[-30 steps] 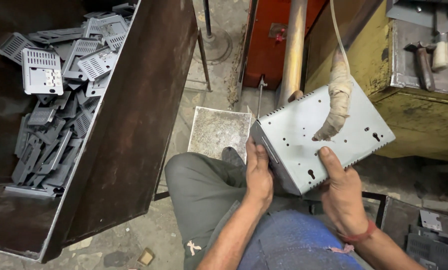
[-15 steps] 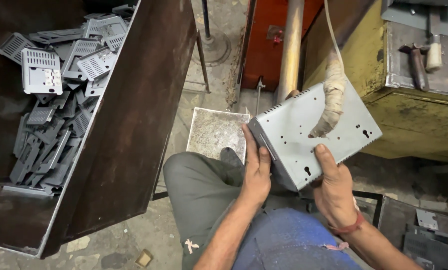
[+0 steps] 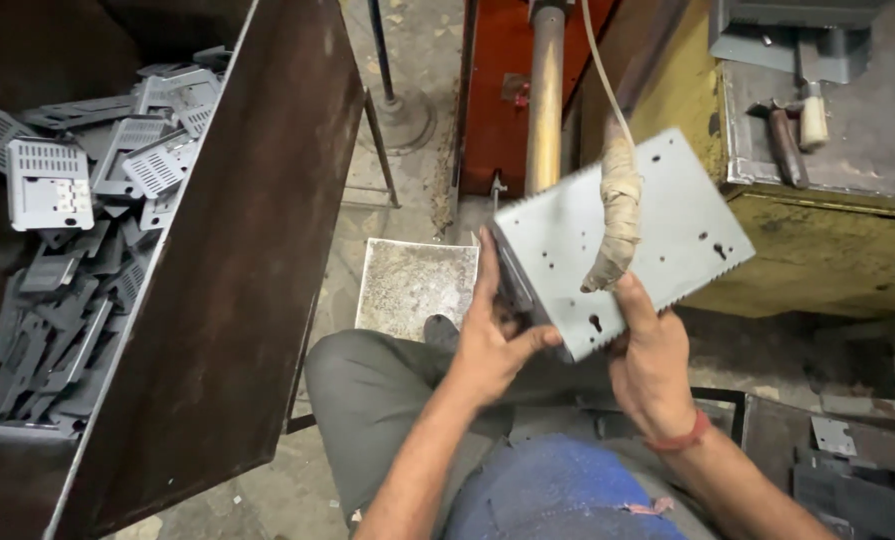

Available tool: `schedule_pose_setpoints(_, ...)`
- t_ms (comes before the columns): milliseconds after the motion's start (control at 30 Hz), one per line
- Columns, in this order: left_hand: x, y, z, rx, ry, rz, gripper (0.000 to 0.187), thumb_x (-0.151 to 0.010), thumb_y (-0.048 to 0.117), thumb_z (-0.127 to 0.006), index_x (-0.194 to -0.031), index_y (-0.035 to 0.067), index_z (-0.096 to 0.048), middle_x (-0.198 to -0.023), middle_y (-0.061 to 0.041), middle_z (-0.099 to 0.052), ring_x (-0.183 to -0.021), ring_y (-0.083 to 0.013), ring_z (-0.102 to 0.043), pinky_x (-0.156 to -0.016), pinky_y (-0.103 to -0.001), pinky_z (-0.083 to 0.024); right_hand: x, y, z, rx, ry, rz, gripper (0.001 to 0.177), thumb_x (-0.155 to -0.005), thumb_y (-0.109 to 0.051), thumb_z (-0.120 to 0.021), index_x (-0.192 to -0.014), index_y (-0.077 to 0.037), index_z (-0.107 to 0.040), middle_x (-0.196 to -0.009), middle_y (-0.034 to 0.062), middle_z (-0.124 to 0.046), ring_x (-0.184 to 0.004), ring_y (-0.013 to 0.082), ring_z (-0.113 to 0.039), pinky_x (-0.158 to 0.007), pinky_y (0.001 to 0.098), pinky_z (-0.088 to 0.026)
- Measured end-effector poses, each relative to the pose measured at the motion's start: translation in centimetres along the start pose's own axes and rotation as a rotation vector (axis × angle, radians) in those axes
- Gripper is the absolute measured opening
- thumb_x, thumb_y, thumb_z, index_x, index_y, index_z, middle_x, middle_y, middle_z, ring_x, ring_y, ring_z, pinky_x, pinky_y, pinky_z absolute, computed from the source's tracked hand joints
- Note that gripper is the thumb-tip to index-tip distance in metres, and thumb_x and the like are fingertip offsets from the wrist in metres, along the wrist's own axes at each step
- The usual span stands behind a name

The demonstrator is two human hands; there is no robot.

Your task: Inspecting, positioning, and filing metal housing chassis in a factory setting.

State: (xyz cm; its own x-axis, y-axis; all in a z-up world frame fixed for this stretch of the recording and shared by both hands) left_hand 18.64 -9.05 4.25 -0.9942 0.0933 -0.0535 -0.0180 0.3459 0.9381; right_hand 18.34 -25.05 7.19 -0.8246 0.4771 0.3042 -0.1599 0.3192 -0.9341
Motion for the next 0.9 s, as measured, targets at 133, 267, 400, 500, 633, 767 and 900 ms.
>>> schedule_pose_setpoints(133,-2.6,0.3,-0.3,0.019,0.012,-0.047,0.132,-0.07,0.026,-0.089,-0.166,0.018,0.001,-0.166,-0.035,-0.001,-0.135,-0.0671,-0.033,-0.107,-0.062,-0.046,-1.7,-0.9,-1.3,-0.023,0.011,0.03,0.034,-0.092,-0.024,-0.079,-0.098,0.007,-0.066,-0.08,0.0109,-0.063,-0.066,0.0177,-0.06,-0.061,0.0384,-0.057)
schedule_pose_setpoints(267,-3.9,-0.3,0.2,0.061,0.059,-0.047,0.128,-0.074,0.014,-0.09,-0.167,0.022,-0.002,-0.168,-0.031,-0.014,-0.135,-0.0546,-0.045,-0.103,-0.053,-0.052,-4.0,0.6,-1.1,-0.056,0.004,0.045,0.038,-0.094,-0.03,-0.077,-0.093,0.005,-0.063,-0.074,0.0126,-0.061,-0.06,0.0198,-0.06,-0.057,0.0413,-0.055)
schedule_pose_setpoints(400,-4.7,-1.4,0.2,0.056,0.076,-0.047,0.127,-0.072,0.017,-0.091,-0.167,0.024,-0.006,-0.167,-0.033,-0.011,-0.134,-0.0585,-0.045,-0.103,-0.055,-0.053,-4.4,-0.2,-1.7,-0.012,-0.009,0.043,0.039,-0.096,-0.021,-0.074,-0.074,0.007,-0.06,-0.058,0.0202,-0.055,-0.049,0.031,-0.059,-0.051,0.0435,-0.048)
schedule_pose_setpoints(500,-5.1,-2.1,0.5,0.061,0.084,-0.048,0.125,-0.074,0.018,-0.091,-0.167,0.026,-0.007,-0.168,-0.031,-0.011,-0.136,-0.0579,-0.043,-0.103,-0.057,-0.051,-6.7,1.7,-1.1,-0.021,-0.019,0.056,0.043,-0.093,-0.021,-0.076,-0.063,0.006,-0.06,-0.053,0.021,-0.053,-0.043,0.029,-0.055,-0.047,0.0398,-0.049)
schedule_pose_setpoints(633,-5.1,-1.6,0.4,0.026,0.066,-0.056,0.123,-0.076,0.015,-0.09,-0.168,0.026,-0.009,-0.167,-0.032,-0.012,-0.136,-0.0599,-0.043,-0.103,-0.057,-0.051,-7.1,2.4,-0.7,-0.039,-0.031,0.1,0.047,-0.096,-0.025,-0.074,-0.061,0.004,-0.063,-0.051,0.0218,-0.057,-0.041,0.0274,-0.057,-0.05,0.0372,-0.053)
schedule_pose_setpoints(767,-5.0,-0.5,0.4,0.0,0.042,-0.1,0.12,-0.078,0.014,-0.089,-0.168,0.026,-0.009,-0.167,-0.032,-0.012,-0.138,-0.0588,-0.042,-0.105,-0.059,-0.049,-7.5,2.9,-0.4,-0.113,-0.034,0.109,0.048,-0.094,-0.022,-0.077,-0.061,0.008,-0.062,-0.05,0.0244,-0.055,-0.041,0.0303,-0.059,-0.048,0.0427,-0.054)
schedule_pose_setpoints(900,-5.0,-1.0,0.4,0.034,0.03,-0.119,0.122,-0.079,0.014,-0.089,-0.168,0.029,-0.007,-0.168,-0.029,-0.011,-0.139,-0.0478,-0.044,-0.104,-0.053,-0.051,-5.0,0.8,-1.7,-0.128,-0.011,0.097,0.045,-0.094,-0.022,-0.077,-0.062,0.006,-0.062,-0.052,0.0233,-0.057,-0.04,0.0302,-0.059,-0.048,0.0434,-0.056)
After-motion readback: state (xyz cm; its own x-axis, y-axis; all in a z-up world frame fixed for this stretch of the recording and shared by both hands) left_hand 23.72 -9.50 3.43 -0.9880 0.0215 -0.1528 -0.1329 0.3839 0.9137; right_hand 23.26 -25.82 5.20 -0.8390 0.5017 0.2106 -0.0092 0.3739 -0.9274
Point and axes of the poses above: each hand's wrist, its own x-axis away from the middle knuckle, its own z-axis out of the back of the hand, y = z × x, the point moved 5 cm from there along -x, towards the middle knuckle
